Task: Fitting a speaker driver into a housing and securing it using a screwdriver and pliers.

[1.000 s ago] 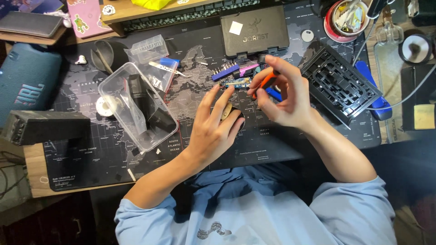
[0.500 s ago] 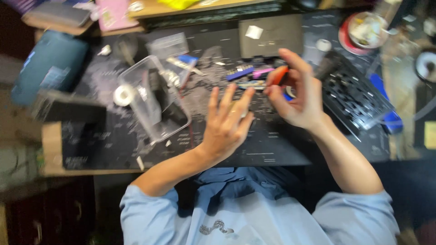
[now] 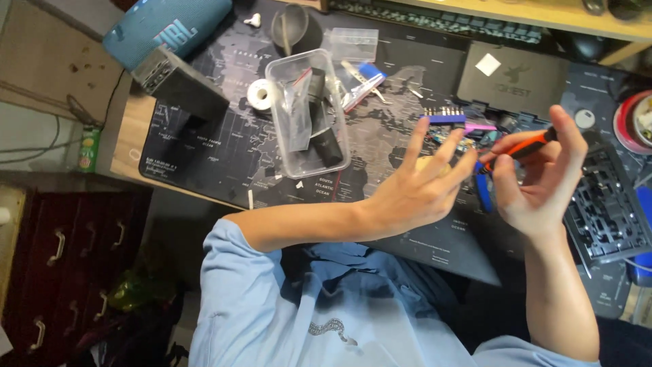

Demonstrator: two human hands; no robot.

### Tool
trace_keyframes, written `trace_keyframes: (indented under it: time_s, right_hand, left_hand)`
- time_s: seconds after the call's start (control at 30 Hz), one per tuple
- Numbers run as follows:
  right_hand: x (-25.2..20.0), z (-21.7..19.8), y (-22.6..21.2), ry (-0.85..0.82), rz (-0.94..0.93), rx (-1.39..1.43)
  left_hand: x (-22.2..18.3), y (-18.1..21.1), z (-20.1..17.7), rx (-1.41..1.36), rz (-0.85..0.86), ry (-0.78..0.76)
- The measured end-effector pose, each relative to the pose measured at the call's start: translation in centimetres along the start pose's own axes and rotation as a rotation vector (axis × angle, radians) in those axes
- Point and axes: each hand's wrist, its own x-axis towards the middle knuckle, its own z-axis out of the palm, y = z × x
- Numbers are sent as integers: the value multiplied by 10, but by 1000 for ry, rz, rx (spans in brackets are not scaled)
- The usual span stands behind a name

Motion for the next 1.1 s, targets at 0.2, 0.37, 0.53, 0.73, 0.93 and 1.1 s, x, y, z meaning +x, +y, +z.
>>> trace_keyframes:
  time_s: [0.2, 0.37, 0.53, 0.73, 0.93, 1.1]
  right_hand:
    - [-1, -2, 1, -26, 4, -30]
    - [-1, -2, 3, -27, 1, -44]
    - [-2, -1, 7, -25, 24, -46]
    - [-1, -2, 8, -10, 38, -6]
    - [3, -6, 5, 50, -6, -46]
    - [3, -8, 11, 51, -29, -4]
  left_hand:
    - [6, -1, 16, -66, 19, -78]
    - [12, -4, 30, -181, -50, -117]
    - [22, -9, 47, -242, -16, -236]
    - [42, -18, 48, -327, 51, -481]
    - [39, -18, 45, -312, 116, -465]
    - [32, -18, 36, -272, 77, -521]
